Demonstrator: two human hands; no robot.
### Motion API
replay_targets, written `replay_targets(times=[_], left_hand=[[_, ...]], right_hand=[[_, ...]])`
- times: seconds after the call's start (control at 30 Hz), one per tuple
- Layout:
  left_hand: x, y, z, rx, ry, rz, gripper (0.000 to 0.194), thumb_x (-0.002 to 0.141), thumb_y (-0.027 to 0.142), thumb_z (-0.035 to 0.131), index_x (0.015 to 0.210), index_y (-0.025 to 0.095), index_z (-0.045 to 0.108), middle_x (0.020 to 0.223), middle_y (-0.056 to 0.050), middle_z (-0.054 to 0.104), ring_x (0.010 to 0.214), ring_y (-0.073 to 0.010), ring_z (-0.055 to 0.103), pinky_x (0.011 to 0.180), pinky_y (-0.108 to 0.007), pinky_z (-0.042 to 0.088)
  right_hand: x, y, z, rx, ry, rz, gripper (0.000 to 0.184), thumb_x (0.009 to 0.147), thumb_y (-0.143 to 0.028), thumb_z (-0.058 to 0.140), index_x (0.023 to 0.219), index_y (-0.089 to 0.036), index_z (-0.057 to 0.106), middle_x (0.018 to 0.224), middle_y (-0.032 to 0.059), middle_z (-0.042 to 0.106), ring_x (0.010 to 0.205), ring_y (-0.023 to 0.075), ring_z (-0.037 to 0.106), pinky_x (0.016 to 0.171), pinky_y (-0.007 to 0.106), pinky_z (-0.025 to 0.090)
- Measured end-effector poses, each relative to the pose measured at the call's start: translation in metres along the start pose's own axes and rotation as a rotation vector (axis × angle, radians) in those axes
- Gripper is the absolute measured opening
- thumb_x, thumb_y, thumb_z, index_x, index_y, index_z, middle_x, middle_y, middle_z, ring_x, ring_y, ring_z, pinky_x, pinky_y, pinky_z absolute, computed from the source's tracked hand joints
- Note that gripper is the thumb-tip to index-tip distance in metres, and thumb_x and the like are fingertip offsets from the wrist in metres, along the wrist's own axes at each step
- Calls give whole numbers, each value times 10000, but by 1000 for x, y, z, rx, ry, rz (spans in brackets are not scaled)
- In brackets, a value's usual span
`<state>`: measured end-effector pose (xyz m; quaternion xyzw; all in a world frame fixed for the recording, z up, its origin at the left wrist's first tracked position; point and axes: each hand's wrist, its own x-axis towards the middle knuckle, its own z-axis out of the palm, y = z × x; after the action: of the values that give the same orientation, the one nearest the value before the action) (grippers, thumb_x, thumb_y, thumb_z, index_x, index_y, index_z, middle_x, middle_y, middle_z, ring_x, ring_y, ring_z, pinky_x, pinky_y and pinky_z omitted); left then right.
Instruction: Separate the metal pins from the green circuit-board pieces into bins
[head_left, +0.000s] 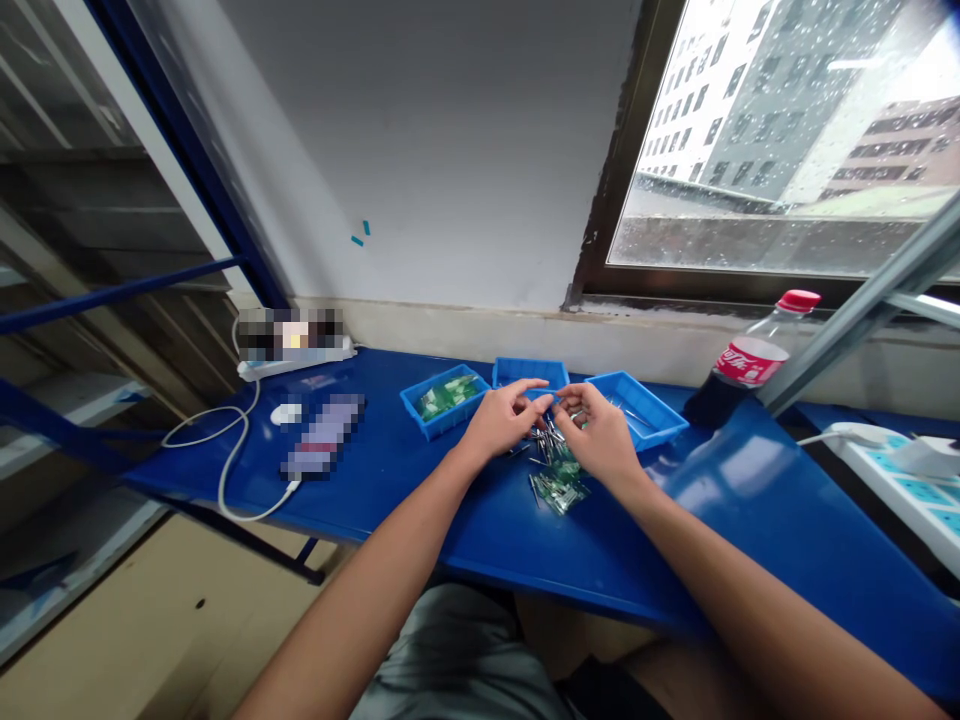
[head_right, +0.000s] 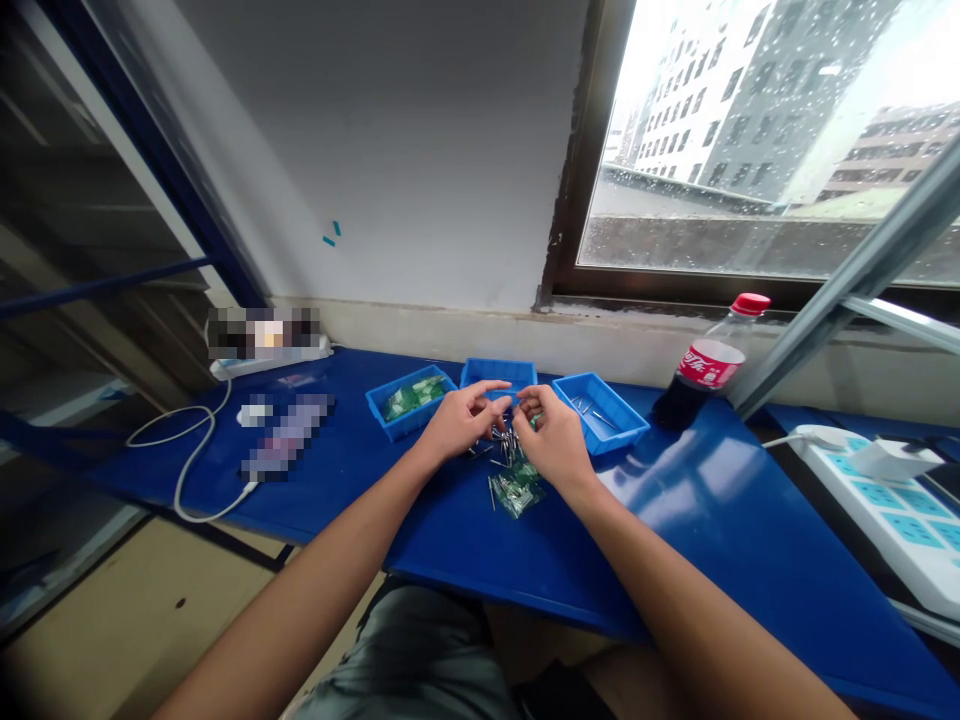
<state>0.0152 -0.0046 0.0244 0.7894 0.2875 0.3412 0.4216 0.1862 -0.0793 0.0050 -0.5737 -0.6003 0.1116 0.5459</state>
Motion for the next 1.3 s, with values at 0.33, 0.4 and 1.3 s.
replay_targets(times=[0.33,0.4,1.3], left_hand=[[2,-9,4,-78,-30,51,343,926,407,742,1179,189,823,1132,-89,826,1086,-281,786,998,-382,614],[3,-12,4,-89,-24,48,323,924,379,740,1174,194,824,1141,-86,825,1103,-281,784,1023,-395,611],[2,-14,3,116,-10,136,176,855,186,727,949,218,581,915,-10,788,887,-199,784,783,-281,587]], right_hand=[[3,10,0,-106,-22,-128,118,847,-203,678,945,-221,741,925,44,737,675,185,605,696,354,530],[3,11,0,-97,-38,-146,138,854,-193,670,963,-224,748,966,55,740,703,192,615,717,363,544],[2,4,0,12,-114,26,146,903,-369,695,889,-224,693,849,44,733,729,213,673,661,348,549]])
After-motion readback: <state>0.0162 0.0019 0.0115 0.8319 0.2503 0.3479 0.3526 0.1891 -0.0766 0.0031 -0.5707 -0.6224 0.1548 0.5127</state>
